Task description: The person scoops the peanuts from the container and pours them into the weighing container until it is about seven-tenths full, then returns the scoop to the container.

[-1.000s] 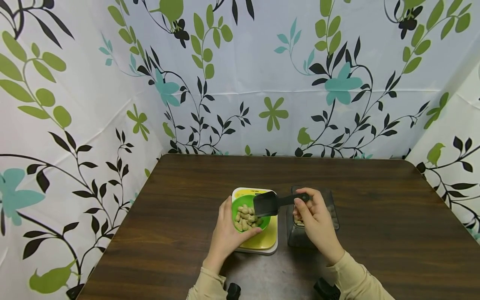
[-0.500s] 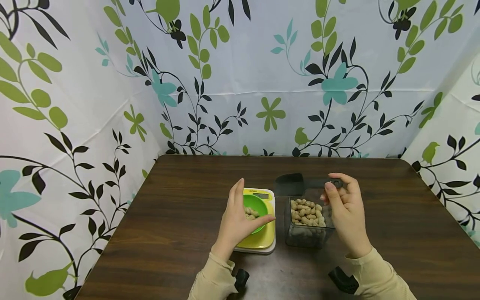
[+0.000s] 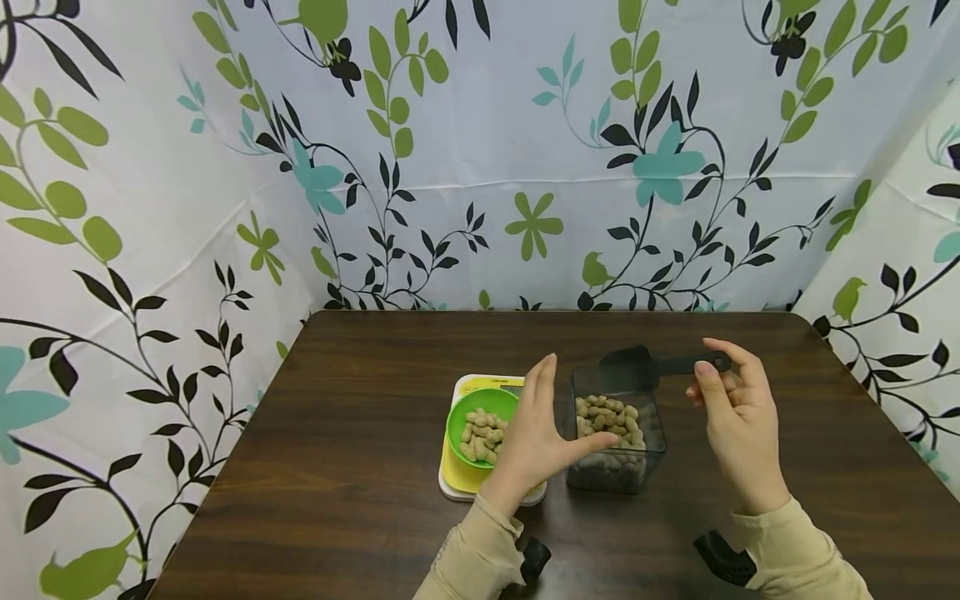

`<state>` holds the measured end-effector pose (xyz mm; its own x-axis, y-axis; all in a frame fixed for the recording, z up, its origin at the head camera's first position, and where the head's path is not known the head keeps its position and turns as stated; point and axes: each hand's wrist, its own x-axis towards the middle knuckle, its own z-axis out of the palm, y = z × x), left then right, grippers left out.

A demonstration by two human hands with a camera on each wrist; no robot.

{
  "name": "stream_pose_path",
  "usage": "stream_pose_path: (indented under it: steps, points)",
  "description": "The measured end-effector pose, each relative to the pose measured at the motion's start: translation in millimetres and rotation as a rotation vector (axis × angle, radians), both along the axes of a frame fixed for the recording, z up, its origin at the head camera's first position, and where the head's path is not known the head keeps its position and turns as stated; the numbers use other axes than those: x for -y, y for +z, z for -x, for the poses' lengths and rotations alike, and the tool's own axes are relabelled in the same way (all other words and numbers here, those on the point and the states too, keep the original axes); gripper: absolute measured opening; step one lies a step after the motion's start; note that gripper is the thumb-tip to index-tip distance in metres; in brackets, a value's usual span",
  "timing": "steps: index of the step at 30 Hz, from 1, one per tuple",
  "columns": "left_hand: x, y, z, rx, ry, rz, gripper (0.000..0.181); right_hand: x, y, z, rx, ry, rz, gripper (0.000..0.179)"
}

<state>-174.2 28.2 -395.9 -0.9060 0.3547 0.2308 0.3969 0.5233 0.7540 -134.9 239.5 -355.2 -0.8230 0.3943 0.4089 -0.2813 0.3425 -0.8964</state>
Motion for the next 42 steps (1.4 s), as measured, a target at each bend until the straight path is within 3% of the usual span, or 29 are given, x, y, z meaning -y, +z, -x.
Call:
stream_pose_path:
  steps: [6,13,22,27,30,35,42]
  points:
    - [-14.2,-13.1,0.6,0.039,-0.025,0.001,0.105,-6,-8.0,-2.2,0.052,-0.051,-0.121,0.034]
    - [-24.8,-25.3,-1.9,0.088,-0.035,-0.002,0.105,-11,-16.0,-2.3,0.049,-0.086,-0.290,0.032]
    - [-26.7,-32.3,-2.8,0.120,-0.021,-0.027,0.104,-3,-21.3,3.1,-0.093,-0.046,-0.516,0.035]
    - [-29.0,-32.4,-4.7,0.092,0.011,-0.015,0.104,3,-24.3,6.6,-0.175,-0.017,-0.729,0.038]
    - [-32.0,-32.4,-6.3,0.070,0.033,-0.008,0.105,5,-26.3,8.5,-0.177,-0.015,-0.816,0.040]
    - [-33.6,-33.0,-6.2,0.060,0.045,-0.011,0.105,5,-28.4,12.5,-0.128,0.021,-0.792,0.037]
    - [-32.4,-32.2,-6.8,0.065,0.047,-0.019,0.104,-6,-32.0,18.4,0.033,0.191,-0.722,0.028]
